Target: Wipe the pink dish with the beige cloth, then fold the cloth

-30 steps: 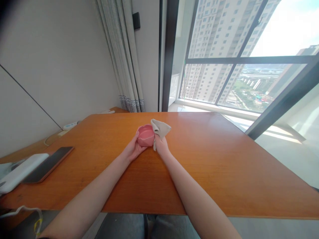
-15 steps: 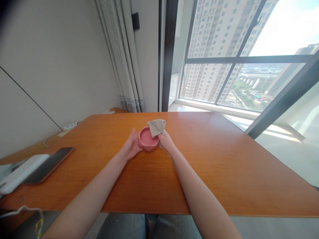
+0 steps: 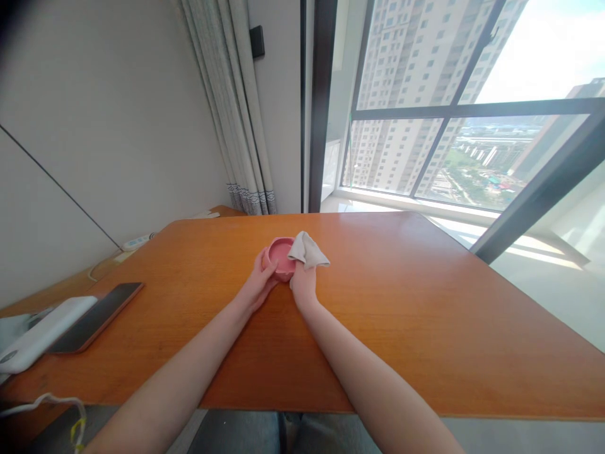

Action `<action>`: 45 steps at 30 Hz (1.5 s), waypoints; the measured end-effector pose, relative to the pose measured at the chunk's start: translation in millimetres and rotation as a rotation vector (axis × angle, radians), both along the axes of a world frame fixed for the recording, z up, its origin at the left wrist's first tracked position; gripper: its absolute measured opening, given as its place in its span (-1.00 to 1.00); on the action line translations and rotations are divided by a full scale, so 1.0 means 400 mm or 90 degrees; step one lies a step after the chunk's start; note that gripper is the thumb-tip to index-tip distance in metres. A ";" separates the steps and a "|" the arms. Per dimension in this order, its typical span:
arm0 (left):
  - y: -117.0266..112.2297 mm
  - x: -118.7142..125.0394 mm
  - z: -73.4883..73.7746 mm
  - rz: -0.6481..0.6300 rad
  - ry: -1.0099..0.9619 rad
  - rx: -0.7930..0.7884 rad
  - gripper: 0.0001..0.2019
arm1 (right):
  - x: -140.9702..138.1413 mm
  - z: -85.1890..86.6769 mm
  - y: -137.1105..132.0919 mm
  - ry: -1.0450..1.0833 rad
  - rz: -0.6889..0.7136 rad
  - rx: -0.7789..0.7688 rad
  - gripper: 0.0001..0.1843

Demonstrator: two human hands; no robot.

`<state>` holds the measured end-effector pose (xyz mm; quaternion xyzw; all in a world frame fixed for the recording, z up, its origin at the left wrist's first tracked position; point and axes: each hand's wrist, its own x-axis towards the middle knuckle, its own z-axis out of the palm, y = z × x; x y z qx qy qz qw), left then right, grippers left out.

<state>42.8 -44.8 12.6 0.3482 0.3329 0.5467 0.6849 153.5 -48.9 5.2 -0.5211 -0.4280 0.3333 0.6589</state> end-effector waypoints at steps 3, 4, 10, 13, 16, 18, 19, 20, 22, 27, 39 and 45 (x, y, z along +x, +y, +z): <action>-0.002 -0.026 0.013 -0.142 0.080 -0.063 -0.43 | 0.090 0.031 0.031 -0.019 0.111 -0.022 -0.46; -0.003 -0.031 0.015 -0.181 0.106 -0.081 -0.44 | 0.114 0.037 0.040 -0.028 0.170 -0.046 -0.48; 0.004 -0.015 0.003 -0.048 0.070 -0.082 -0.62 | 0.048 0.004 0.021 0.031 0.122 -0.028 -0.47; 0.004 0.001 -0.007 0.087 -0.038 -0.040 -0.62 | -0.047 -0.021 -0.014 0.007 0.032 0.008 -0.44; 0.000 0.003 -0.011 0.088 -0.049 -0.022 -0.62 | -0.064 -0.019 -0.019 -0.034 -0.019 0.021 -0.46; -0.003 -0.002 -0.007 0.021 -0.019 -0.053 -0.59 | -0.021 -0.004 0.001 -0.026 -0.034 0.044 -0.47; -0.005 -0.005 -0.004 -0.014 -0.001 -0.073 -0.56 | 0.012 0.004 0.016 -0.019 -0.026 0.054 -0.48; -0.007 -0.008 0.000 -0.051 0.018 -0.092 -0.51 | 0.046 0.011 0.032 -0.017 0.000 0.058 -0.48; -0.012 -0.012 0.007 -0.124 0.049 -0.120 -0.46 | 0.107 0.021 0.059 -0.024 0.066 0.048 -0.50; -0.022 -0.001 0.009 -0.151 0.071 -0.098 -0.52 | 0.112 0.009 0.059 0.005 0.141 -0.031 -0.50; 0.000 -0.037 0.026 -0.109 0.082 -0.107 -0.47 | 0.061 0.008 0.027 0.022 0.050 0.006 -0.47; 0.004 -0.038 0.035 -0.065 0.119 -0.097 -0.64 | 0.076 -0.026 0.062 0.106 0.131 -0.067 -0.50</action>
